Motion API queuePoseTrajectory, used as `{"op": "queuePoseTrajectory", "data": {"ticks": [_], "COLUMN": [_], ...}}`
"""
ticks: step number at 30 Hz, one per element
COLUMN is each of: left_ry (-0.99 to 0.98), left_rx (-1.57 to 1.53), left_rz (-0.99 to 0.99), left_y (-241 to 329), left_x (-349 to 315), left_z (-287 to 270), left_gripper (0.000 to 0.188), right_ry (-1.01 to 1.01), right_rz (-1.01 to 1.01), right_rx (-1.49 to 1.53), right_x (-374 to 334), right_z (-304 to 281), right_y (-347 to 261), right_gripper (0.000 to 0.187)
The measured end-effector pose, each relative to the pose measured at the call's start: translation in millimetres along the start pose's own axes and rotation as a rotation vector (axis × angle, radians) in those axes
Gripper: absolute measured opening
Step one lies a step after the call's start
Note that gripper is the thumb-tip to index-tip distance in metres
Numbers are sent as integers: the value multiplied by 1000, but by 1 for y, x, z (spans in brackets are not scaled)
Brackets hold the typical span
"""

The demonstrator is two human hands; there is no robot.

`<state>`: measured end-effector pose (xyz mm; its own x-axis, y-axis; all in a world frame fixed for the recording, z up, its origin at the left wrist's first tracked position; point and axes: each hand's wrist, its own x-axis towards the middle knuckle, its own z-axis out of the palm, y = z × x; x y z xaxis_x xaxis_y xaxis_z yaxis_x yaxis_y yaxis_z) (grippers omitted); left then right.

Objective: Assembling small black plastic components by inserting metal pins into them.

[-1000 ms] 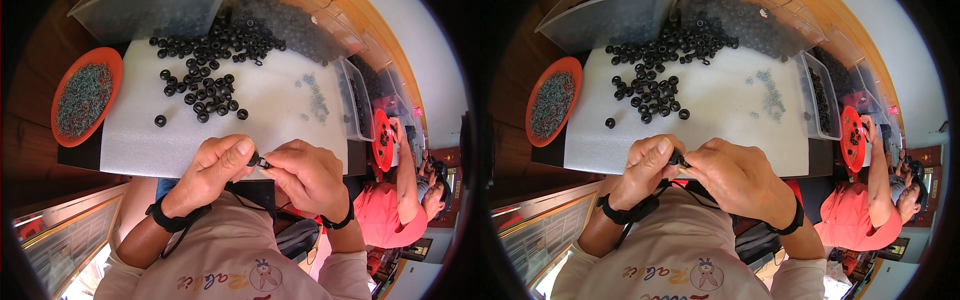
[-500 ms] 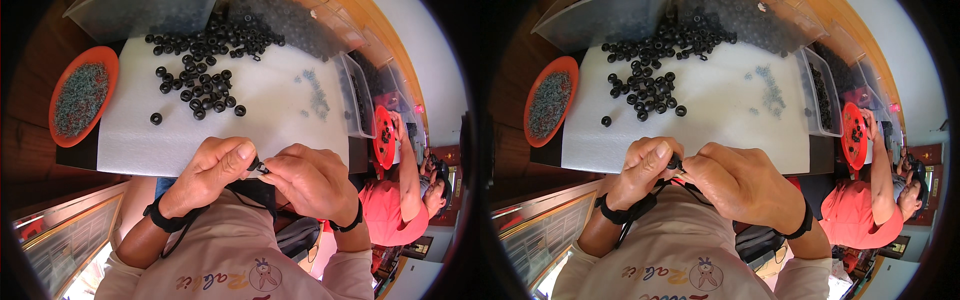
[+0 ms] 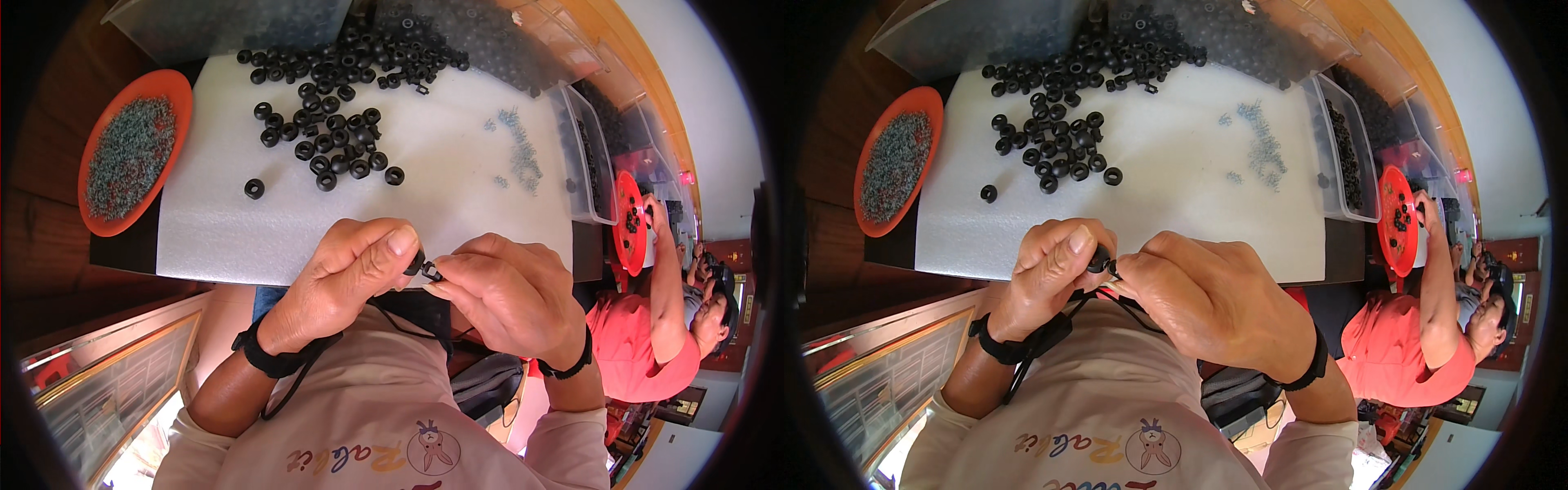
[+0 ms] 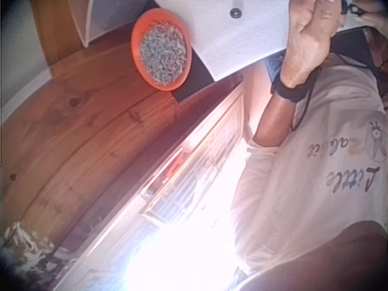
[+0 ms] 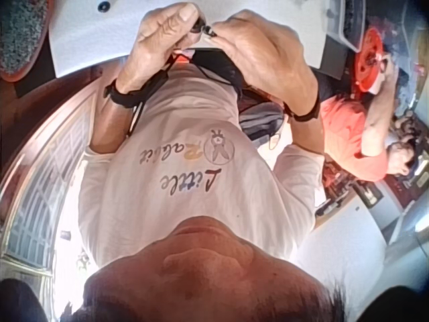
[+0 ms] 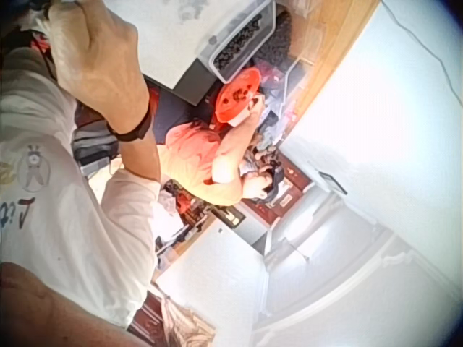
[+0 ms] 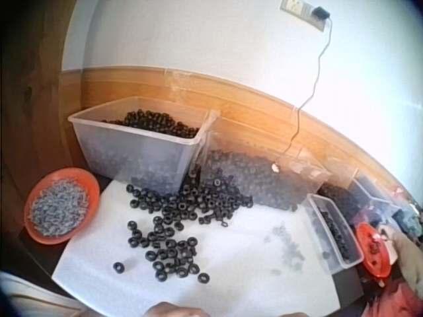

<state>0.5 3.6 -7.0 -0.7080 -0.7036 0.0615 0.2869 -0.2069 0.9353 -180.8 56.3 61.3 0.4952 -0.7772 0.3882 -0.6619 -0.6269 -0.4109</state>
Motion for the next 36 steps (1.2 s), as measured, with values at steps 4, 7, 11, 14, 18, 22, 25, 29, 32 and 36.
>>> {"op": "queuePoseTrajectory", "data": {"ticks": [4,7,11,14,18,22,25,29,32,36], "left_ry": [-12,-20,-20,-2,-20,-21,-7,-9,10,-7], "left_rx": [0,6,3,-3,-29,-43,-46,-66,-49,-35], "left_rz": [11,13,6,-15,8,-24,-28,-5,-18,-26], "left_y": [0,-1,1,1,1,1,1,0,1,2], "left_x": [0,1,0,-1,0,-1,-1,-1,-2,-2], "left_z": [0,-2,0,0,-2,-1,-1,-1,-1,-2], "left_gripper": [49,49,49,48,48,47,48,48,47,47], "right_ry": [6,6,57,68,69,69,65,103,125,170], "right_rz": [3,7,6,13,28,18,48,82,138,201], "right_rx": [7,12,10,24,20,10,-7,74,149,168], "right_x": [0,0,-1,0,1,0,-1,-3,-4,-1], "right_z": [1,2,4,6,6,7,8,13,16,17], "right_y": [0,-1,-2,-3,-5,-6,-9,-10,-11,-16], "right_gripper": [25,25,25,25,25,26,27,26,22,23]}}
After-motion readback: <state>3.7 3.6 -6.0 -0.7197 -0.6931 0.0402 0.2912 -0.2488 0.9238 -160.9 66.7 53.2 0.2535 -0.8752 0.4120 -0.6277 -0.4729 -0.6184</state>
